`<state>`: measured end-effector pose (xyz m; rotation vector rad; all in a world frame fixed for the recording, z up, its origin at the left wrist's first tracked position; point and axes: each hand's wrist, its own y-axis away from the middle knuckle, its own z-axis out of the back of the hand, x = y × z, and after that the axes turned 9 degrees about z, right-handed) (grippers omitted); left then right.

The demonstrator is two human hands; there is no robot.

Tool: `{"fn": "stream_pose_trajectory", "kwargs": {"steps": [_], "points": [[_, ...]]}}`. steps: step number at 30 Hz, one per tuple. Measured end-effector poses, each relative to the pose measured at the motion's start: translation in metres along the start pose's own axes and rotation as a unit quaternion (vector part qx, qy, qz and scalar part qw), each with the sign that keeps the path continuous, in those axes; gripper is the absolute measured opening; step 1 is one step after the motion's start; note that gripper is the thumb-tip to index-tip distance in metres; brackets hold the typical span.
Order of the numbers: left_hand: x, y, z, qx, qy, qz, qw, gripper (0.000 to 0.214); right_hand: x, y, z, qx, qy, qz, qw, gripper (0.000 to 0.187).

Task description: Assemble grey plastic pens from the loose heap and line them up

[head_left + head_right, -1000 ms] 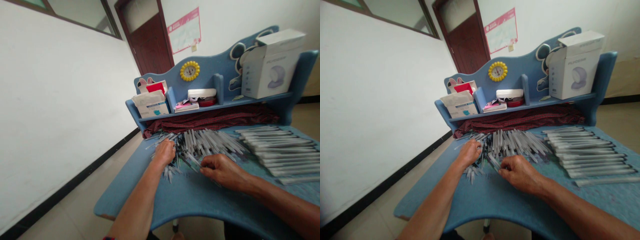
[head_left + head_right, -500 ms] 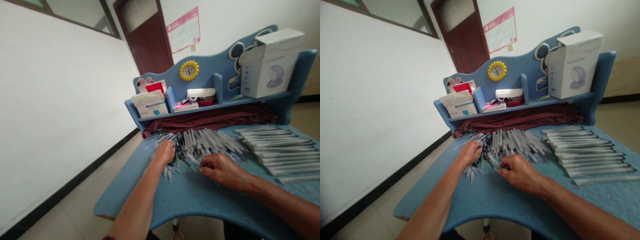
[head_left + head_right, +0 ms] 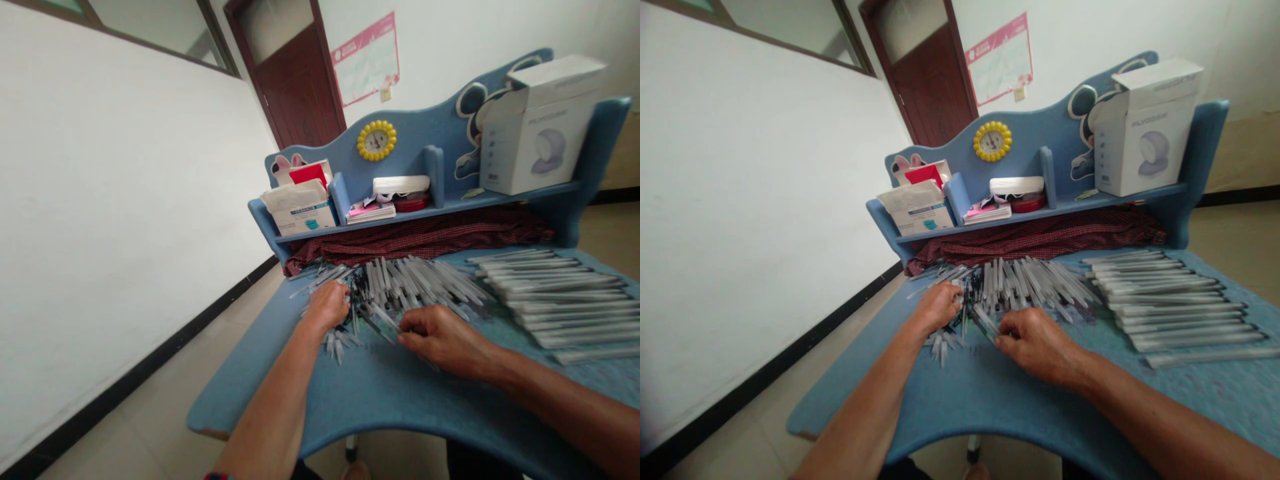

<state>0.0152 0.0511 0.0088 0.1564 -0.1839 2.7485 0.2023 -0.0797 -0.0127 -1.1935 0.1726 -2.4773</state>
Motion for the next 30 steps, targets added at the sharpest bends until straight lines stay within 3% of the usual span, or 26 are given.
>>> {"fn": "stream_pose_trajectory", "kwargs": {"steps": [17,21,26,28,30], "points": [[-0.013,0.009,0.0,-0.017,-0.05,0.012,0.999,0.022,-0.002,-0.001,0.0,0.001,-0.114,-0.032,0.993,0.016],[-0.012,0.01,0.005,-0.049,-0.033,0.026,0.998,0.02,-0.001,-0.003,0.003,-0.008,-0.155,-0.049,0.987,0.015],[-0.008,0.003,0.002,-0.079,0.126,0.045,0.988,0.012,-0.004,-0.004,0.002,-0.024,-0.199,-0.059,0.978,0.014],[-0.008,0.0,-0.001,-0.067,0.246,0.042,0.966,0.009,-0.004,-0.003,0.002,-0.028,-0.208,-0.059,0.976,0.015],[-0.01,0.0,-0.001,-0.036,0.384,0.044,0.922,0.016,-0.003,-0.003,0.002,-0.039,-0.217,-0.055,0.974,0.015]]}}
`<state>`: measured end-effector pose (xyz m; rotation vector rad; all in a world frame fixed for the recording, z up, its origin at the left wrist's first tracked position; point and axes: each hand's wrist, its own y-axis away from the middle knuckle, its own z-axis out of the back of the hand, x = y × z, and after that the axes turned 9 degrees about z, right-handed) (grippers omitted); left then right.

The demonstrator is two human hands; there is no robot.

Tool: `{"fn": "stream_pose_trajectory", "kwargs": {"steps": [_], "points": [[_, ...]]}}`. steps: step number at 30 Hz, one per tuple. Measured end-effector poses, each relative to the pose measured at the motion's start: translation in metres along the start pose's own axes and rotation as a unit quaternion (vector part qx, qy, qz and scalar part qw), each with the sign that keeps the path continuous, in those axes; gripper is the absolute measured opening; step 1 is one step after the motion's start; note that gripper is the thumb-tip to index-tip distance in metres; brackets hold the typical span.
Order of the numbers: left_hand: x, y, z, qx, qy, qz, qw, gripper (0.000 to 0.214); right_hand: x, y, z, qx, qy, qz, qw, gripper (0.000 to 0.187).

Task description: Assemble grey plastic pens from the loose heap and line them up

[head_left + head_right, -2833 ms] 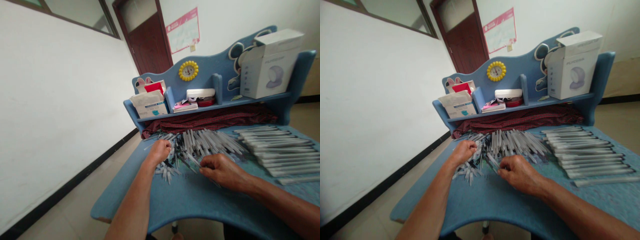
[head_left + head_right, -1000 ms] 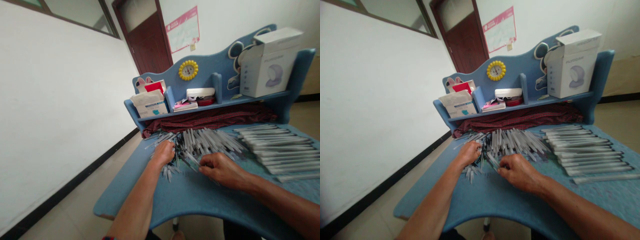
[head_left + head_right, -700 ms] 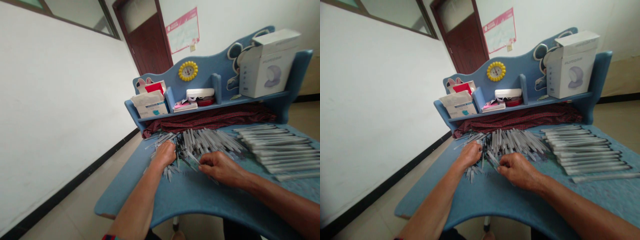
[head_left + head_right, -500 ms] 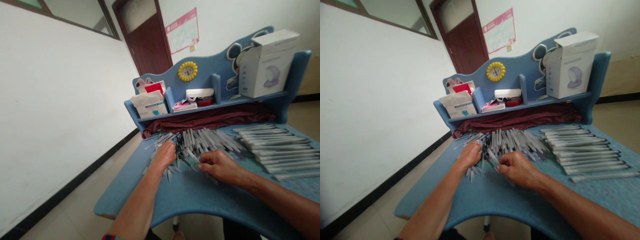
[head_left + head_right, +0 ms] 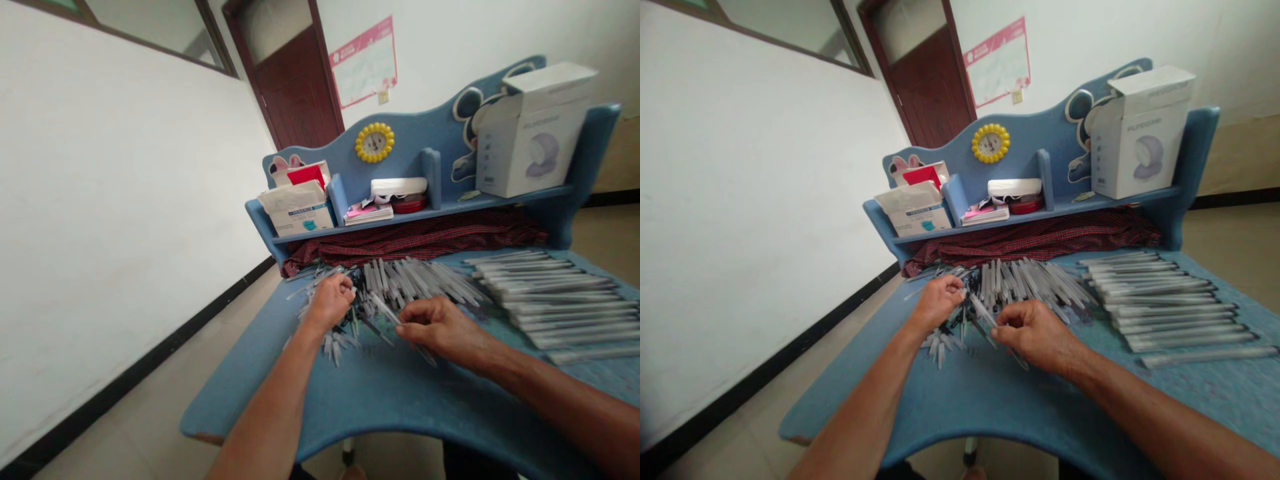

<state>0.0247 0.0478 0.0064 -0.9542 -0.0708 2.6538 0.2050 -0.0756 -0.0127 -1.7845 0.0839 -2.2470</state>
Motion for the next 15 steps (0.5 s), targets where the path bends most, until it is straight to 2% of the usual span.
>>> {"fn": "stream_pose_trajectory", "kwargs": {"steps": [2,4,10,15], "points": [[-0.004,0.003,-0.001,0.04,0.132,0.024,0.99,0.027,0.003,0.0,-0.001,-0.015,-0.02,0.004,1.0,0.015],[-0.01,0.008,0.0,0.07,0.214,0.041,0.974,0.035,0.005,0.001,-0.002,-0.026,-0.045,0.001,0.999,0.017],[-0.023,0.019,0.001,0.148,0.297,0.041,0.942,0.034,0.003,-0.001,-0.002,-0.056,-0.083,-0.019,0.995,0.02],[-0.028,0.023,-0.003,0.224,0.371,0.071,0.898,0.025,0.004,-0.002,0.004,-0.117,-0.12,0.039,0.985,0.017]]}}
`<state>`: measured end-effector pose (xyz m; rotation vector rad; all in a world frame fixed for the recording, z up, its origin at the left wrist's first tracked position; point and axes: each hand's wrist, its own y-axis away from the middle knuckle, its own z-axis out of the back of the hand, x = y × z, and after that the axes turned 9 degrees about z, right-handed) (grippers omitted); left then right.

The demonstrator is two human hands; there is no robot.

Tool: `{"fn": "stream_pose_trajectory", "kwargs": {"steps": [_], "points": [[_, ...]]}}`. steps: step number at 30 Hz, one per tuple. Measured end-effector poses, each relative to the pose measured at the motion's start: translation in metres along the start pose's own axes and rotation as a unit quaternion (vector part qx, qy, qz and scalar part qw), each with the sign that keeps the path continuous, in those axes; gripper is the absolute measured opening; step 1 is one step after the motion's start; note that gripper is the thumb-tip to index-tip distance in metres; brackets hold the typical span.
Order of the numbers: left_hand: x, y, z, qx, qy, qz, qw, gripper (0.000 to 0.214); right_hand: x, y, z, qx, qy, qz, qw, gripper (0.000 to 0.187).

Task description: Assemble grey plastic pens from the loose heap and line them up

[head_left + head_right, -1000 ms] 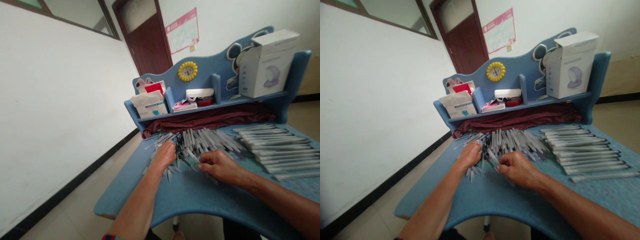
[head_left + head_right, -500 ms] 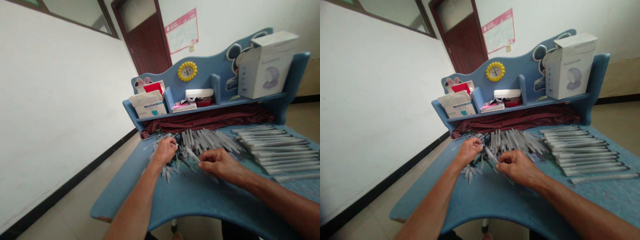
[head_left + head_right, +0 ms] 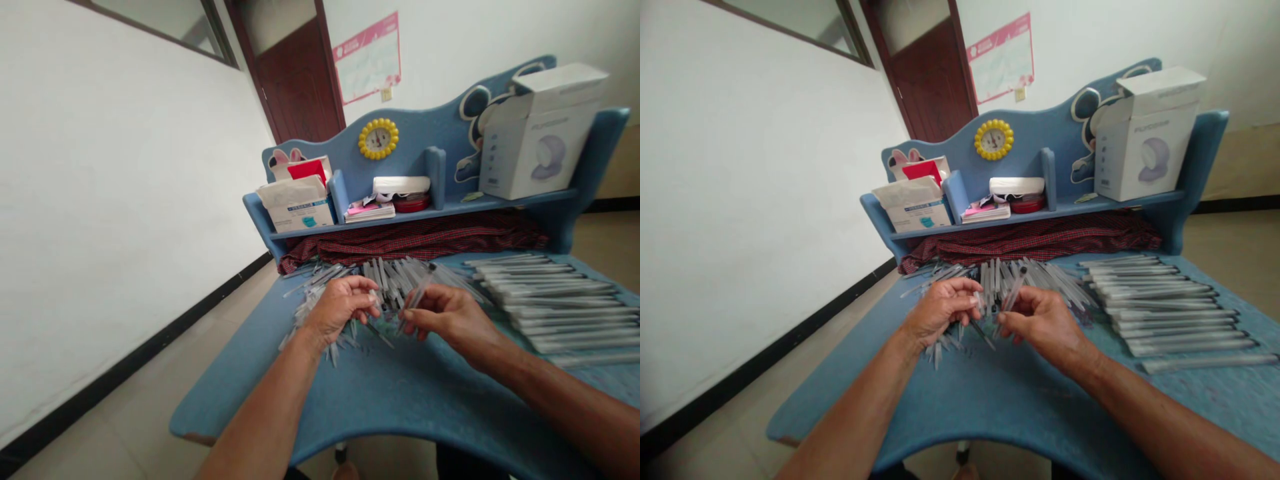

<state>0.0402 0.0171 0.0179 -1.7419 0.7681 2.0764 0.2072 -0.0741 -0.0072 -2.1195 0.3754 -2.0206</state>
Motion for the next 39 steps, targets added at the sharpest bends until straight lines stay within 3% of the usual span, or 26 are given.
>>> {"fn": "stream_pose_trajectory", "kwargs": {"steps": [5,16,27,34,39], "points": [[0.001,0.001,-0.003,0.036,0.045,0.043,0.997,0.02,0.007,0.001,0.001,-0.052,0.009,0.04,0.998,0.016],[0.003,-0.002,-0.002,0.05,0.125,0.073,0.988,0.017,0.013,0.004,-0.001,-0.108,0.042,0.103,0.988,0.014],[0.004,0.0,-0.005,0.071,0.13,0.111,0.983,0.015,0.016,0.003,-0.001,-0.111,0.069,0.099,0.987,0.016],[0.007,0.0,-0.004,0.155,0.101,0.12,0.975,0.023,0.013,0.001,0.006,-0.127,0.068,0.066,0.987,0.019],[0.008,0.002,-0.008,0.188,0.104,0.103,0.971,0.026,0.014,-0.002,0.008,-0.101,-0.008,0.055,0.993,0.014]]}}
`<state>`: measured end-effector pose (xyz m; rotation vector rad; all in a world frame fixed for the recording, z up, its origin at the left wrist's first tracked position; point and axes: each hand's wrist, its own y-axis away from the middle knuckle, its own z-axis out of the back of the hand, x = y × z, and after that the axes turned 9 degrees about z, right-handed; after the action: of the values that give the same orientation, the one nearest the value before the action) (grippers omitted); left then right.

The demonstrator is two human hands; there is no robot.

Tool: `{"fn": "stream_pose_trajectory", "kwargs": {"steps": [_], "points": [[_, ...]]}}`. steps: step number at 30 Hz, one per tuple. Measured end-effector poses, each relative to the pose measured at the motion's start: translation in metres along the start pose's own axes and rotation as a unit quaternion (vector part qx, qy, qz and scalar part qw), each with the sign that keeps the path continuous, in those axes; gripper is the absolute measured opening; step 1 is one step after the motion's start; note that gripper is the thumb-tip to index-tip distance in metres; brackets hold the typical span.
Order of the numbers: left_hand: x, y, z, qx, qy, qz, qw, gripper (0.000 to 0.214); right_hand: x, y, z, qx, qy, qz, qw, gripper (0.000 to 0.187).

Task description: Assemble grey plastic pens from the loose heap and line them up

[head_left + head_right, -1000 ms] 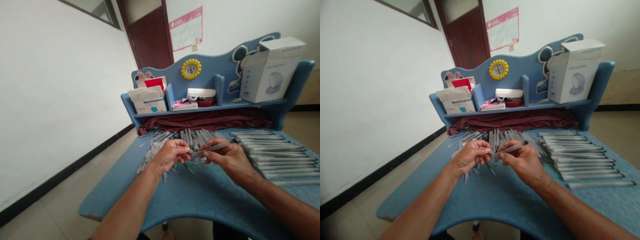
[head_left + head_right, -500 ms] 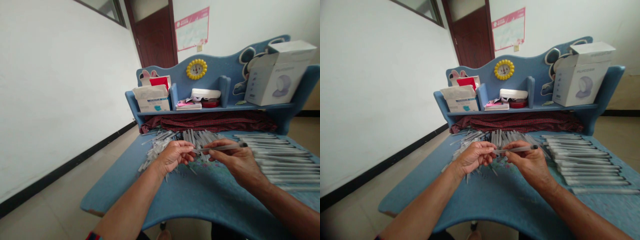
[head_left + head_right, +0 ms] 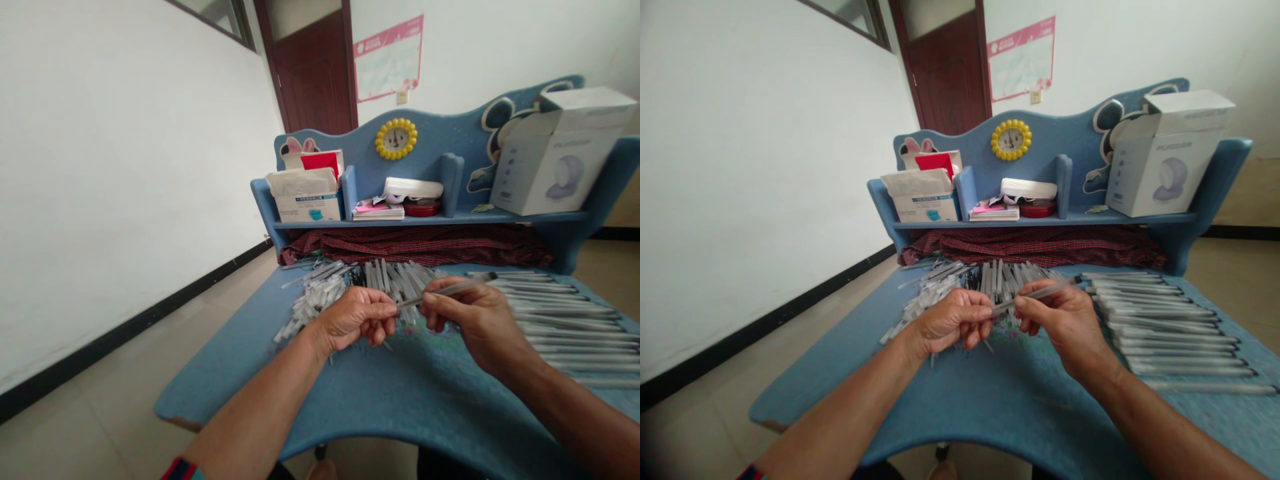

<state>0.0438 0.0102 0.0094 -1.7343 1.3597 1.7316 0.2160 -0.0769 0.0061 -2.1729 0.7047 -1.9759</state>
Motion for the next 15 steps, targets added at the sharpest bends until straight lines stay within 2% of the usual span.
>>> {"fn": "stream_pose_trajectory", "kwargs": {"steps": [7,15], "points": [[0.0021,-0.0001,-0.0061,-0.032,-0.028,-0.026,0.999,0.022,0.0008,0.0012,0.0008,0.034,-0.065,-0.024,0.997,0.014],[0.0043,-0.0017,-0.0108,-0.061,-0.044,-0.034,0.997,0.02,-0.0067,0.0033,0.0,0.014,-0.103,-0.043,0.994,0.018]]}}
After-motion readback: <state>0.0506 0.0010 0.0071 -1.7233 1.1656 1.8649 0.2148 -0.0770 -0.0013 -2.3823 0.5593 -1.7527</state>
